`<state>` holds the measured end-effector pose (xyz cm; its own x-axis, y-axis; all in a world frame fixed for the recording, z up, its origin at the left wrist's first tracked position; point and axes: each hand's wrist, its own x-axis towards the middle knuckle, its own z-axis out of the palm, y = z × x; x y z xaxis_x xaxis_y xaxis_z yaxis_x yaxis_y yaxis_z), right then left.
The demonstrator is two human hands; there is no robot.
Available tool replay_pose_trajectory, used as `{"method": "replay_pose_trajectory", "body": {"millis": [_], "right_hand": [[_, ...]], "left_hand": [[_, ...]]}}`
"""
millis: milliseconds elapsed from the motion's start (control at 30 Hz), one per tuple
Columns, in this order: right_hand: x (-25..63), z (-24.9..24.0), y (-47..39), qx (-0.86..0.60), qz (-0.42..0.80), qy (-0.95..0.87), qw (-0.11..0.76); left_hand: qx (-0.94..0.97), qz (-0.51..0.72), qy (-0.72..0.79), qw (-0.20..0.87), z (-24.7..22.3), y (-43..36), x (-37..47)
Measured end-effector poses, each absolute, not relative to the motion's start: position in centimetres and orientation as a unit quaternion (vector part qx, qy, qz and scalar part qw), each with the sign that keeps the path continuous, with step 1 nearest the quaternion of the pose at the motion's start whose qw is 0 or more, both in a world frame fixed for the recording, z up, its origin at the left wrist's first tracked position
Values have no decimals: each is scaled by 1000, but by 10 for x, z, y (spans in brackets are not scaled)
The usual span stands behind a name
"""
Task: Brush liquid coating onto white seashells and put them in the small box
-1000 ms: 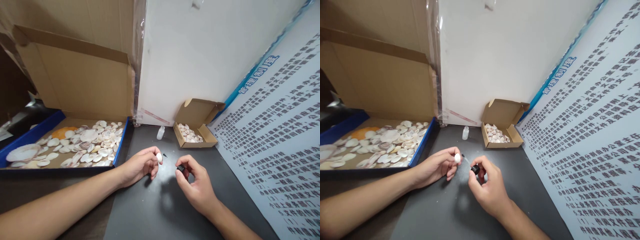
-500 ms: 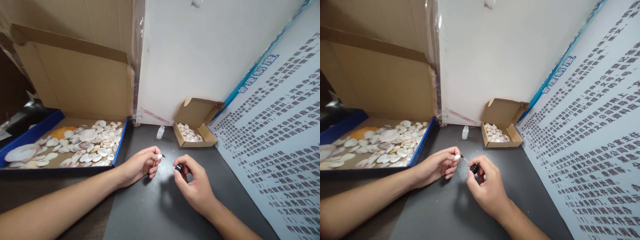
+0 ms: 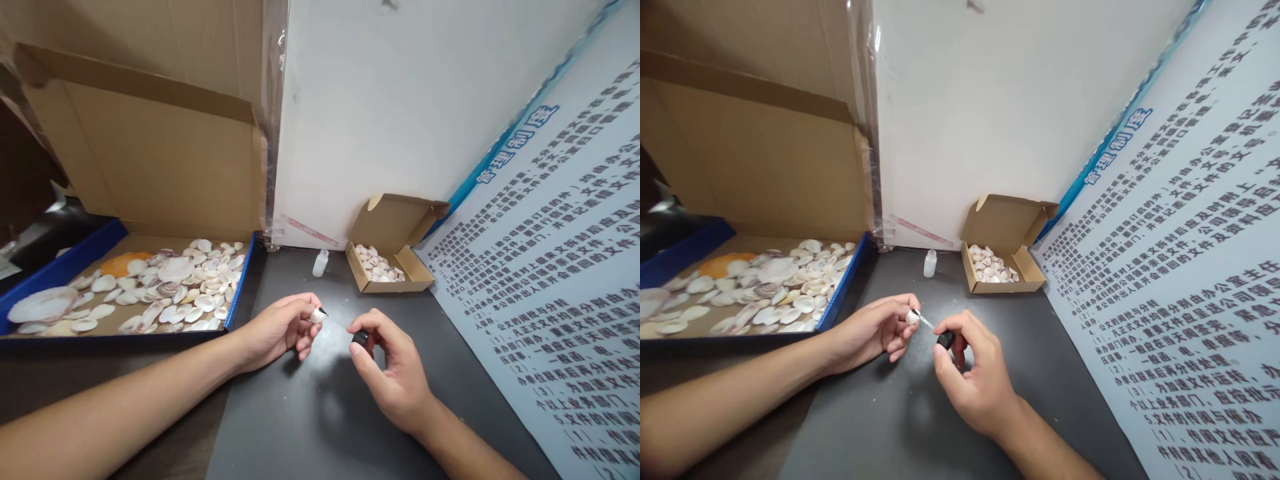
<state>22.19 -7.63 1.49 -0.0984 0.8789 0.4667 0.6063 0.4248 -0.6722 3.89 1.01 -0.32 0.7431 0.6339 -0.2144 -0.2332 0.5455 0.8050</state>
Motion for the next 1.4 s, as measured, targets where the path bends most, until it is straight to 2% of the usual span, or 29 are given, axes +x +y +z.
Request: {"method": "replay_pose_trajectory", "body": {"millis": [367, 567, 667, 833, 1067, 1233, 1400], "right_hand": [[221, 15, -79, -518, 171, -721, 428], [221, 17, -77, -539, 133, -704, 443], [220, 16, -77, -522, 161, -721, 427], [221, 16, -75, -570, 141, -690, 424], [221, 15, -77, -523, 177, -722, 417], [221, 17, -77, -548, 135, -704, 431], [219, 17, -75, -522, 174, -726, 412]], "left_hand": [[398, 270, 252, 840, -2, 9, 38], [408, 271, 247, 836, -2, 9, 38], [400, 273, 250, 839, -2, 9, 38], [405, 274, 247, 837, -1, 9, 38], [400, 275, 253, 837, -3, 10, 39], [398, 284, 255, 834, -4, 9, 40], [395, 283, 258, 835, -2, 9, 40]]}}
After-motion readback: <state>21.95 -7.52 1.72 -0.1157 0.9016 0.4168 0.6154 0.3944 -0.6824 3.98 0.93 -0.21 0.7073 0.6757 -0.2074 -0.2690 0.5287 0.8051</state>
